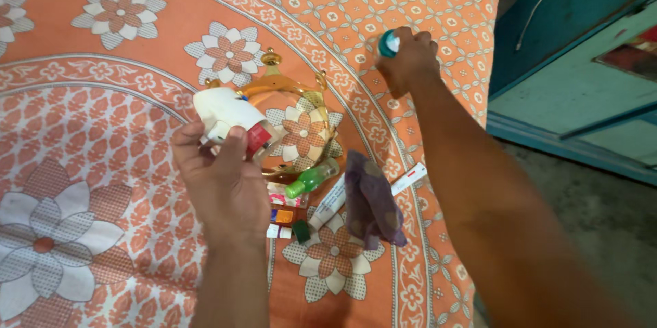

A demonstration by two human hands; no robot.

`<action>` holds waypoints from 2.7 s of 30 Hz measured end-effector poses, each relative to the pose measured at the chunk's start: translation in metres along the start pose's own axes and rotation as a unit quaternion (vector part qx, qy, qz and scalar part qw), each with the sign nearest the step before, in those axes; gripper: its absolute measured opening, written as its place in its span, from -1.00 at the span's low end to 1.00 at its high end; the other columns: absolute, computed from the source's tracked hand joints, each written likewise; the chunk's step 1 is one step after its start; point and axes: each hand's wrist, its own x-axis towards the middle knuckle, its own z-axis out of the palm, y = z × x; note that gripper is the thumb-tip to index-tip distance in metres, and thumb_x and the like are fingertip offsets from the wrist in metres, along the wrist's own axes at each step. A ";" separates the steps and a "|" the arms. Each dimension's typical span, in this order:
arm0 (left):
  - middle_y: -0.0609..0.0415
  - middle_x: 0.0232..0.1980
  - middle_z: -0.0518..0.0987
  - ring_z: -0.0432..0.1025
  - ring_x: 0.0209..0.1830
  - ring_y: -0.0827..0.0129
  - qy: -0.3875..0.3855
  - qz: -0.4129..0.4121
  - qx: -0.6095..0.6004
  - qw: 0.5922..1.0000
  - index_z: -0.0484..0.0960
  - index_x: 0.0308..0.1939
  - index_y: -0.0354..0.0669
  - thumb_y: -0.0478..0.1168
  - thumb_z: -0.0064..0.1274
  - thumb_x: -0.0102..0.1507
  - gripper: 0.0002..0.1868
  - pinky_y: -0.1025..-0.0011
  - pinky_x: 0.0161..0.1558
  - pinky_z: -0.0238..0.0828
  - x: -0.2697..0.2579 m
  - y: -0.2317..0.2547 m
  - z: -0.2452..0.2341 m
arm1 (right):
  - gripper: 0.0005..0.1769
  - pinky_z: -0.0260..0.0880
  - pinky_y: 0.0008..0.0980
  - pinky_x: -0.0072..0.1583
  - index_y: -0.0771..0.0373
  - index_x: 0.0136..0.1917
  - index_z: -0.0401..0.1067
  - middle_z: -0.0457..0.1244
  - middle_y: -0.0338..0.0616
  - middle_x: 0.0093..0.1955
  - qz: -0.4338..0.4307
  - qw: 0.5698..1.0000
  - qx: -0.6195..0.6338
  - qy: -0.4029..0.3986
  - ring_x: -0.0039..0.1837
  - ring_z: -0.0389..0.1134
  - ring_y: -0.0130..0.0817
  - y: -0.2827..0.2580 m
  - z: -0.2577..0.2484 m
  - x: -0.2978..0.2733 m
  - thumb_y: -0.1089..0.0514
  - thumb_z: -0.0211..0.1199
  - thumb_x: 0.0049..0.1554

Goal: The person wipes several personal care items one by one with a purple cloth while sitting on a bed. They handle a blue bottle, a yellow bottle, a yellow bar of soap, a green tube, and small containers, then place each item on a nearby cabinet.

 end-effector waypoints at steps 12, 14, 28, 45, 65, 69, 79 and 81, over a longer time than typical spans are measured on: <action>0.00 0.10 0.46 0.50 0.10 0.23 -0.008 -0.072 -0.096 0.993 0.38 0.03 -0.16 -0.39 -0.08 0.28 -0.76 0.17 0.12 0.62 -0.017 0.001 0.019 | 0.06 0.28 0.01 0.33 0.25 0.41 0.24 0.24 0.20 0.30 -0.119 0.963 0.157 0.183 0.35 0.27 0.13 0.059 0.062 -0.103 -0.25 0.59 -0.19; 0.01 0.04 0.51 0.50 0.00 0.26 -0.030 -0.121 -0.026 0.992 0.41 0.04 -0.15 -0.31 0.01 0.34 -0.80 0.23 0.02 0.58 -0.026 -0.004 0.029 | 0.08 0.32 -0.04 0.27 0.29 0.40 0.23 0.23 0.20 0.30 -0.090 0.951 0.219 0.201 0.32 0.28 0.09 0.076 0.070 -0.144 -0.13 0.66 -0.24; -0.07 0.08 0.55 0.55 -0.11 0.16 -0.238 -0.238 0.586 0.737 0.58 0.10 -0.16 -0.06 0.19 0.19 -0.55 0.18 -0.09 0.54 -0.103 -0.033 0.027 | -0.04 0.30 -0.25 0.32 0.15 0.52 0.05 0.16 -0.15 0.36 0.073 0.856 0.507 0.065 0.41 0.22 -0.27 0.088 0.069 -0.319 0.13 0.45 -0.04; 0.10 -0.07 0.55 0.46 -0.09 0.33 -0.071 -0.369 0.074 0.924 0.49 0.09 -0.12 0.24 -0.10 0.45 -0.50 0.26 -0.06 0.41 -0.073 -0.030 0.033 | -0.62 0.41 -0.26 0.07 0.23 0.28 0.49 0.36 -0.03 -0.05 -0.031 0.858 0.493 0.138 -0.01 0.35 -0.30 0.044 0.081 -0.280 0.01 0.12 0.32; 0.06 0.10 0.58 0.51 0.05 0.27 0.029 -0.436 0.005 0.900 0.48 0.32 -0.03 0.18 -0.23 0.37 -0.43 0.12 0.12 0.49 -0.075 -0.019 0.041 | -0.83 0.29 -0.36 0.32 0.46 0.01 0.42 0.09 -0.04 0.50 -0.193 0.780 0.583 0.117 0.38 0.21 -0.26 0.061 0.065 -0.288 0.34 0.12 0.14; 0.02 0.02 0.61 0.51 -0.04 0.32 -0.044 -0.421 0.044 0.905 0.53 0.32 -0.10 0.15 -0.26 0.40 -0.42 0.31 0.08 0.52 -0.084 -0.014 0.048 | -0.68 -0.06 -0.19 0.53 0.45 0.21 0.25 0.01 0.10 0.62 -0.313 0.845 0.408 0.148 0.67 -0.05 0.00 0.017 0.068 -0.320 0.34 0.16 0.19; 0.07 -0.20 0.55 0.46 -0.25 0.35 -0.091 -0.433 0.093 0.892 0.57 0.03 -0.16 -0.02 -0.18 0.41 -0.65 0.34 -0.23 0.47 -0.085 -0.021 0.045 | -0.63 0.31 -0.32 0.25 0.31 0.27 0.32 0.29 0.00 0.15 -0.080 0.839 0.531 0.093 0.19 0.32 -0.28 -0.004 0.043 -0.309 0.07 0.11 0.27; 0.05 -0.20 0.56 0.47 -0.27 0.34 -0.106 -0.444 0.117 0.882 0.58 0.05 -0.17 -0.03 -0.17 0.38 -0.64 0.33 -0.27 0.48 -0.088 -0.025 0.043 | -0.63 0.36 -0.36 0.10 0.31 0.18 0.42 0.32 -0.06 -0.04 0.005 0.818 0.573 0.058 0.00 0.31 -0.36 -0.002 0.036 -0.298 -0.01 0.06 0.30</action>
